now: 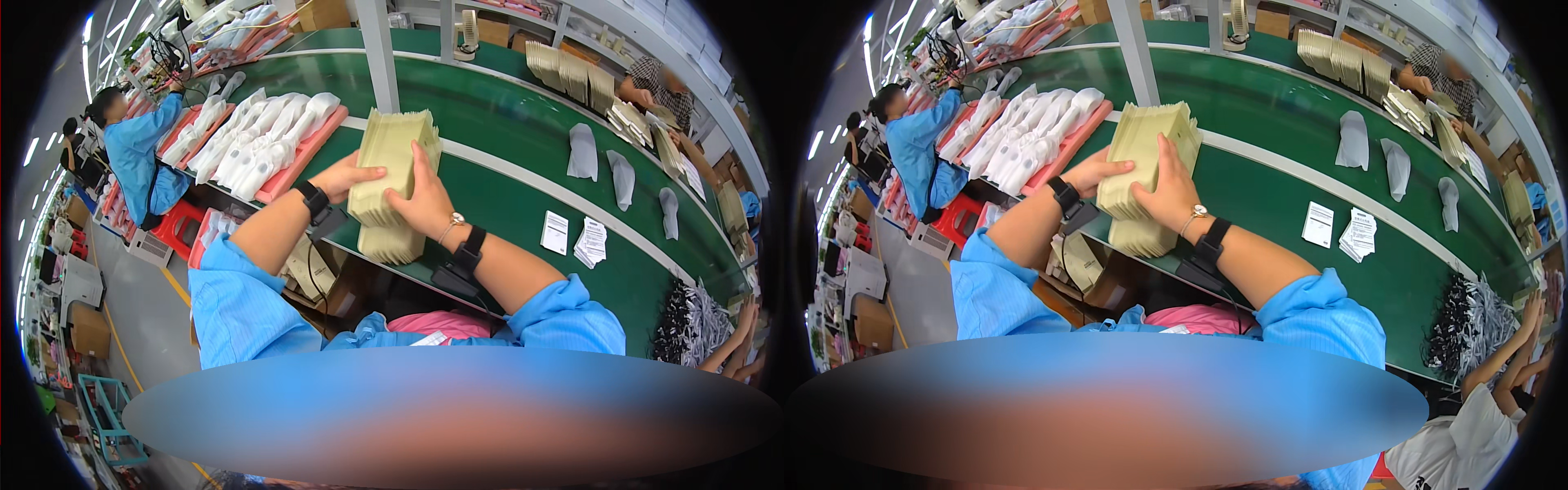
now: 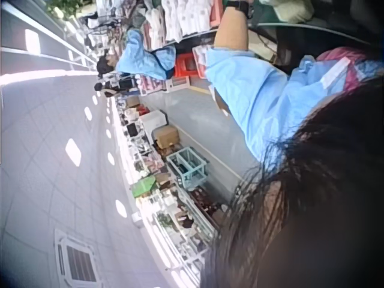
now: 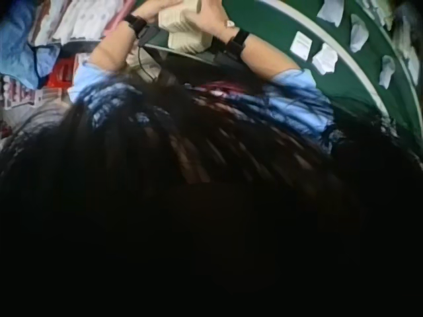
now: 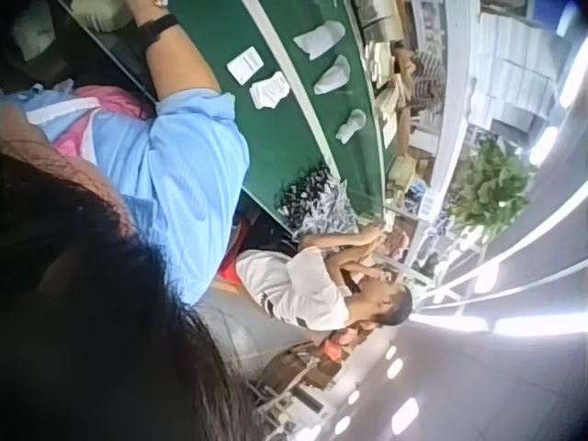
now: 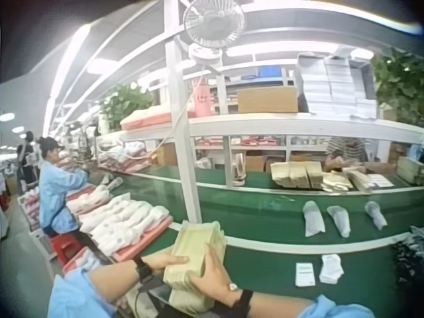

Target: Folding and stacking paper packaging materials at a manufacturing workstation.

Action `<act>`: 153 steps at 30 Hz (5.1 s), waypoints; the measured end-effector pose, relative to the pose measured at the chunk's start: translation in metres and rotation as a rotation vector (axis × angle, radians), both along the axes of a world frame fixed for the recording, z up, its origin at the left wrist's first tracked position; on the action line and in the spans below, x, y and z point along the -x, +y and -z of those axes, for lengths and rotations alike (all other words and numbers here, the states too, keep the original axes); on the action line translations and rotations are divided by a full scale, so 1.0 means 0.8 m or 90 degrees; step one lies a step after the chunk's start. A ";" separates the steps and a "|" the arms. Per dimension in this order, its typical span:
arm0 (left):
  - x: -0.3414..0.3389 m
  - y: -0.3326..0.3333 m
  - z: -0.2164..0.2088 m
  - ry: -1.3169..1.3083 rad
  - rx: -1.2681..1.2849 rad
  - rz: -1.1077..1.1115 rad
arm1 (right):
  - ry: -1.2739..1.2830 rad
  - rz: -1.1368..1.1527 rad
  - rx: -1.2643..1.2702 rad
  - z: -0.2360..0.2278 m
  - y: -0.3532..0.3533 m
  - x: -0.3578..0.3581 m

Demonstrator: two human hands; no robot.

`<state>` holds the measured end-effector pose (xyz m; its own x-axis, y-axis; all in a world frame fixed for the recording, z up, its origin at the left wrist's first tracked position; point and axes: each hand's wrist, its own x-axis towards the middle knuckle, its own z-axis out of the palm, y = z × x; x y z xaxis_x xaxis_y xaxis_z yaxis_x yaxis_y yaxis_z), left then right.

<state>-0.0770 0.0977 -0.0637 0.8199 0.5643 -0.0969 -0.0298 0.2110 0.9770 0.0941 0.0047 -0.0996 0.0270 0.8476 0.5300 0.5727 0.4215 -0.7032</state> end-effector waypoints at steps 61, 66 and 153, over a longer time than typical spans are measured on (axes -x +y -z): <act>-0.304 -0.052 0.091 0.004 -0.658 -0.351 | 0.578 -0.225 0.491 0.076 -0.105 -0.185; -0.309 -0.058 0.090 -0.133 -0.209 -0.324 | 0.443 -0.209 0.405 0.081 -0.106 -0.172; -0.278 -0.077 0.049 -0.307 -0.926 -0.374 | 0.490 -0.182 -0.234 -0.015 -0.116 -0.212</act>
<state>0.1454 0.0361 -0.1026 0.2686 0.1733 0.9475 -0.1126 -0.9713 0.2095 0.2634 -0.0880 -0.0875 0.3007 0.6564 0.6919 -0.1626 0.7501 -0.6410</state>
